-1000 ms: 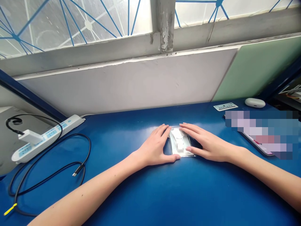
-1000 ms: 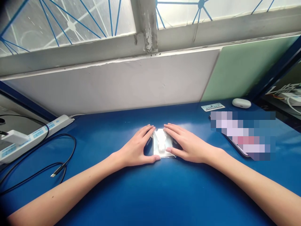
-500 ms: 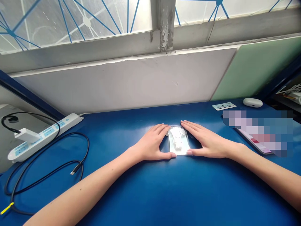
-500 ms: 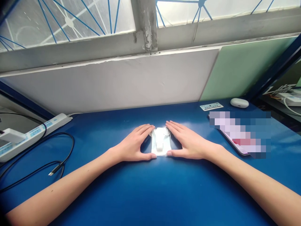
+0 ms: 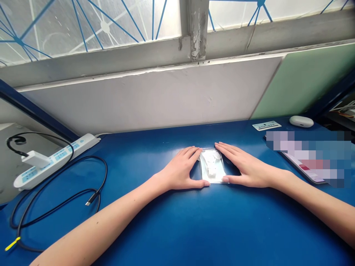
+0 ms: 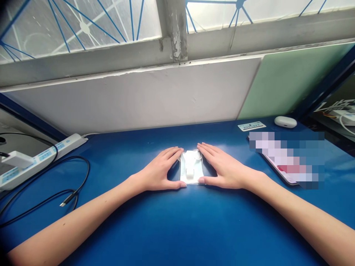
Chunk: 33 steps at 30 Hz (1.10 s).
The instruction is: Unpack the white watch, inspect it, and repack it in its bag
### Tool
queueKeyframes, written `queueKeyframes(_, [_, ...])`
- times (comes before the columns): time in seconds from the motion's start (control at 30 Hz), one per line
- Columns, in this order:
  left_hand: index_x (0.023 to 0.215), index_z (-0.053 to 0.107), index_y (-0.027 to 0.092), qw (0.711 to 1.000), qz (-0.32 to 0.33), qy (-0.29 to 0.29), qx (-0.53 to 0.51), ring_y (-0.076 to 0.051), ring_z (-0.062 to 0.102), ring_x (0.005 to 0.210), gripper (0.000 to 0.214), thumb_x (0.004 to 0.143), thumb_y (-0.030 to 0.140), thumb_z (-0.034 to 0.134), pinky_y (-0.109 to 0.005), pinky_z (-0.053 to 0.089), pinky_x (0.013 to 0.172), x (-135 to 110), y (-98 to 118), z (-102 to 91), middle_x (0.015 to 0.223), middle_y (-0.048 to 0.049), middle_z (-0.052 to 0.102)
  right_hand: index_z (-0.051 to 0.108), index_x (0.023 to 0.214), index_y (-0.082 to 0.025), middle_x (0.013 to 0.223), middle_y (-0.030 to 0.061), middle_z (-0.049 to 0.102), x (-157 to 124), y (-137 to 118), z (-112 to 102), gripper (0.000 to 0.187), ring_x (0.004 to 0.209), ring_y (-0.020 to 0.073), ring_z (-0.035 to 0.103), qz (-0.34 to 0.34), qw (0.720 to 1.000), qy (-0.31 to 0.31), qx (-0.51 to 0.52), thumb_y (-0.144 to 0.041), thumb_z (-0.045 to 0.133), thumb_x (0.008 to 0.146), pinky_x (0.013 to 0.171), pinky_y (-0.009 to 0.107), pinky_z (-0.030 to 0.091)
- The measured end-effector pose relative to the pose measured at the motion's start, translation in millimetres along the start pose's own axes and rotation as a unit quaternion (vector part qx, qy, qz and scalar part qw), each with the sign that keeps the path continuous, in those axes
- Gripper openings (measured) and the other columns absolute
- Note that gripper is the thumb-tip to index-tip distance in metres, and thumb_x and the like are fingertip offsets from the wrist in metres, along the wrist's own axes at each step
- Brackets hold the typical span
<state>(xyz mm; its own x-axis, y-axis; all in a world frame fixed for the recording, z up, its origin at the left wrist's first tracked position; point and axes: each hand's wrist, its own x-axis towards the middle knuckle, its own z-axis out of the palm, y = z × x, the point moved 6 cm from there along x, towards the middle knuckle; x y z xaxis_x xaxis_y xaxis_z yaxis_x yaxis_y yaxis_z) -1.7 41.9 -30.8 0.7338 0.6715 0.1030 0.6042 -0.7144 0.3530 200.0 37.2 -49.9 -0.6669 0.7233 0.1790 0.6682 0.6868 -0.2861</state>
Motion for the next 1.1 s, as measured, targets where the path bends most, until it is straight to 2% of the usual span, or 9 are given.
queueKeyframes(0.3, [0.152, 0.033, 0.012, 1.0, -0.012, -0.001, 0.007, -0.036, 0.032, 0.146, 0.101, 0.078, 0.072, 0.065, -0.051, 0.03, 0.118, -0.9, -0.9, 0.6, 0.157, -0.0202, 0.037, 0.013, 0.161, -0.017, 0.164, 0.0187, 0.025, -0.4, 1.5, 0.9, 0.096, 0.149, 0.0389, 0.027, 0.013, 1.0, -0.018, 0.012, -0.06, 0.059, 0.088, 0.115, 0.058, 0.035])
queueKeyframes(0.67, [0.153, 0.032, 0.01, 1.0, -0.007, 0.001, 0.001, -0.036, 0.031, 0.147, 0.101, 0.079, 0.071, 0.065, -0.05, 0.029, 0.119, -1.4, -1.4, 1.3, 0.157, -0.0206, 0.036, 0.017, 0.16, -0.016, 0.162, 0.0197, 0.03, -0.1, 3.9, 2.9, 0.094, 0.148, 0.0388, 0.028, 0.017, 0.999, -0.024, 0.013, -0.061, 0.058, 0.088, 0.115, 0.059, 0.036])
queueKeyframes(1.1, [0.153, 0.031, 0.014, 1.0, -0.007, 0.005, -0.008, -0.037, 0.032, 0.146, 0.1, 0.078, 0.069, 0.067, -0.052, 0.031, 0.118, -1.3, -1.6, 0.9, 0.157, -0.0186, 0.037, 0.02, 0.159, -0.012, 0.161, 0.021, 0.031, 1.6, 2.5, 3.5, 0.093, 0.148, 0.0377, 0.029, 0.017, 1.0, -0.027, -0.003, -0.062, 0.056, 0.089, 0.115, 0.058, 0.036])
